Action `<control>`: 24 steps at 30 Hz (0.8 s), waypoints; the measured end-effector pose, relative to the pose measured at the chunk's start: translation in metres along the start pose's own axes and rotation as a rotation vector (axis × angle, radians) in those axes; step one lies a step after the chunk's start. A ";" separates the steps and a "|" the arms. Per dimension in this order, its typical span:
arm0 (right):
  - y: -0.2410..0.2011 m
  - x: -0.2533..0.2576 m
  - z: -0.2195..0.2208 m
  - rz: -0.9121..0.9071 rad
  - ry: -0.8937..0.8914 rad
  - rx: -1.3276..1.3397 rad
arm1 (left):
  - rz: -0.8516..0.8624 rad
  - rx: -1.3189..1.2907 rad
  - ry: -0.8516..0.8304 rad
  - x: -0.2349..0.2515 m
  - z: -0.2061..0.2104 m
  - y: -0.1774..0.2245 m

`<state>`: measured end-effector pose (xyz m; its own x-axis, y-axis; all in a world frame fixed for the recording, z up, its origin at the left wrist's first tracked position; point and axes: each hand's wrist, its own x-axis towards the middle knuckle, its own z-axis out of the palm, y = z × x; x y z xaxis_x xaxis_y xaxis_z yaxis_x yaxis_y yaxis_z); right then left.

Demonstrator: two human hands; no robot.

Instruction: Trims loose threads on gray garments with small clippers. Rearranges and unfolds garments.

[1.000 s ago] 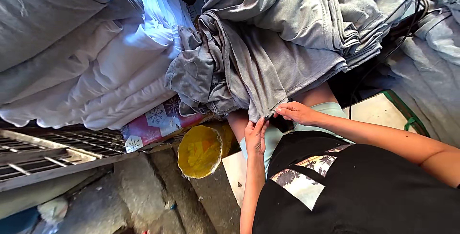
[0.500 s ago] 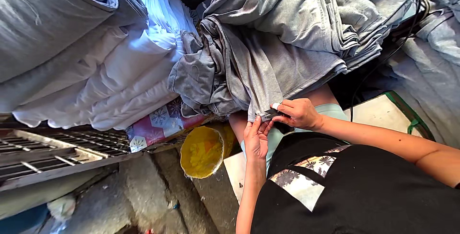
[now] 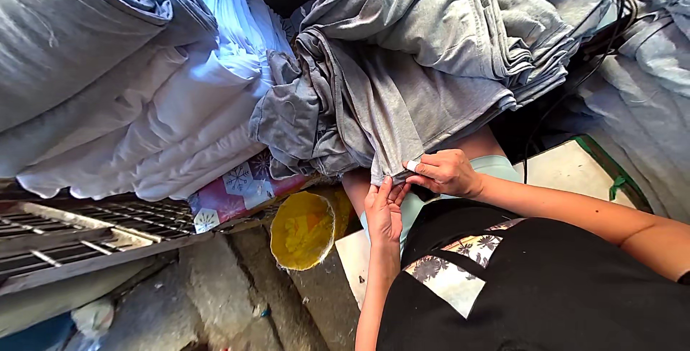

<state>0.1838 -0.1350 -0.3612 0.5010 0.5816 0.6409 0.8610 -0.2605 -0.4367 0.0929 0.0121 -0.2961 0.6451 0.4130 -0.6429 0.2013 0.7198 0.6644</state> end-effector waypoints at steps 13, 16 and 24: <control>-0.008 0.021 -0.008 0.080 -0.001 0.103 | 0.175 -0.005 -0.041 -0.005 -0.002 -0.004; -0.008 0.029 -0.004 0.097 -0.069 0.138 | 0.231 0.037 -0.060 -0.005 -0.002 -0.007; -0.010 0.028 -0.003 0.117 -0.071 0.160 | 0.288 0.118 -0.065 -0.006 -0.002 -0.007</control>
<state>0.1895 -0.1191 -0.3372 0.5844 0.6090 0.5362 0.7698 -0.2071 -0.6038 0.0860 0.0058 -0.2974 0.7330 0.5510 -0.3989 0.0855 0.5071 0.8576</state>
